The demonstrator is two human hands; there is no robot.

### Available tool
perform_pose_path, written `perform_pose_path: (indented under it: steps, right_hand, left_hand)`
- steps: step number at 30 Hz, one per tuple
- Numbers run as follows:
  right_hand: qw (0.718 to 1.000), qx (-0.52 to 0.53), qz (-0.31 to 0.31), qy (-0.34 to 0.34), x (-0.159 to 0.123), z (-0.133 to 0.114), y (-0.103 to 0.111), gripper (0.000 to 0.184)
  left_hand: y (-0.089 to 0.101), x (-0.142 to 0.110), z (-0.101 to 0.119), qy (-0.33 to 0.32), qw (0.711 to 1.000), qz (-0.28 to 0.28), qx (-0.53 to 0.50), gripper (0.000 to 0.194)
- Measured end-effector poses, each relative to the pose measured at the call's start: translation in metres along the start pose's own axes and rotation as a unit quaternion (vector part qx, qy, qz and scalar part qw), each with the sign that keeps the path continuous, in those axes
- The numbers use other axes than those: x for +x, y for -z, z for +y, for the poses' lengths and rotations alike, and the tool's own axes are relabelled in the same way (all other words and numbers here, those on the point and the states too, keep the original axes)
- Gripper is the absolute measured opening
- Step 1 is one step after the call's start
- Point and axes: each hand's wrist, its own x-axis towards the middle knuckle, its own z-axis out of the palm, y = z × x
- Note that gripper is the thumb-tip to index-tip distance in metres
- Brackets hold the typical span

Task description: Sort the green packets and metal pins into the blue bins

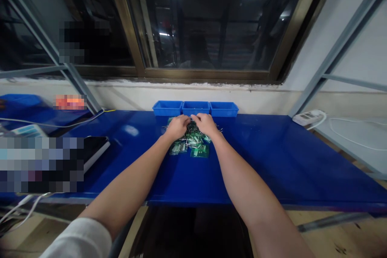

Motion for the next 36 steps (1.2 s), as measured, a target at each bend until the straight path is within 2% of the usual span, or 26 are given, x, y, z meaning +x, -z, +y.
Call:
perform_pose_path:
  steps: [4,7,10,12,15,17,19,22,27,31,36]
  right_hand:
    - [0.986,0.164,0.004,-0.035,0.0,0.0,-0.002,0.029]
    - [0.975,0.219,0.005,-0.042,0.001,0.0,-0.002,0.026]
    - [0.968,0.242,0.029,-0.058,0.002,0.001,0.0,0.025]
    - [0.972,0.216,0.07,-0.054,0.003,0.004,0.002,0.024]
    - [0.981,0.09,0.164,-0.054,0.004,0.01,0.009,0.02]
    - [0.974,-0.01,0.215,-0.068,0.005,0.017,0.014,0.018]
    - [0.964,-0.077,0.238,-0.088,0.006,0.025,0.019,0.021]
    - [0.956,-0.139,0.22,-0.134,0.008,0.036,0.024,0.032]
    - [0.946,-0.197,0.134,-0.222,0.01,0.047,0.025,0.061]
    - [0.949,-0.201,0.101,-0.219,0.009,0.049,0.023,0.072]
    - [0.958,-0.188,0.132,-0.173,0.006,0.039,0.016,0.06]
  left_hand:
    - [0.004,0.0,0.001,0.04,0.999,-0.016,0.023,0.023]
    - [0.005,0.0,0.002,0.057,0.998,-0.029,0.019,0.025]
    - [0.003,0.0,0.002,0.048,0.999,-0.02,-0.01,0.028]
    - [0.002,0.0,0.001,0.042,0.999,0.002,-0.029,0.031]
    - [-0.001,0.0,-0.001,0.048,0.997,0.028,-0.045,0.037]
    - [-0.003,-0.001,-0.003,0.054,0.997,0.032,-0.046,0.038]
    - [-0.004,-0.001,-0.005,0.057,0.997,0.029,-0.044,0.038]
    - [-0.006,-0.001,-0.006,0.056,0.997,0.022,-0.04,0.037]
    - [-0.007,-0.002,-0.007,0.046,0.998,0.002,-0.035,0.034]
    - [-0.008,-0.002,-0.008,0.052,0.998,-0.008,-0.031,0.034]
    - [-0.008,-0.002,-0.006,0.055,0.998,-0.023,-0.03,0.035]
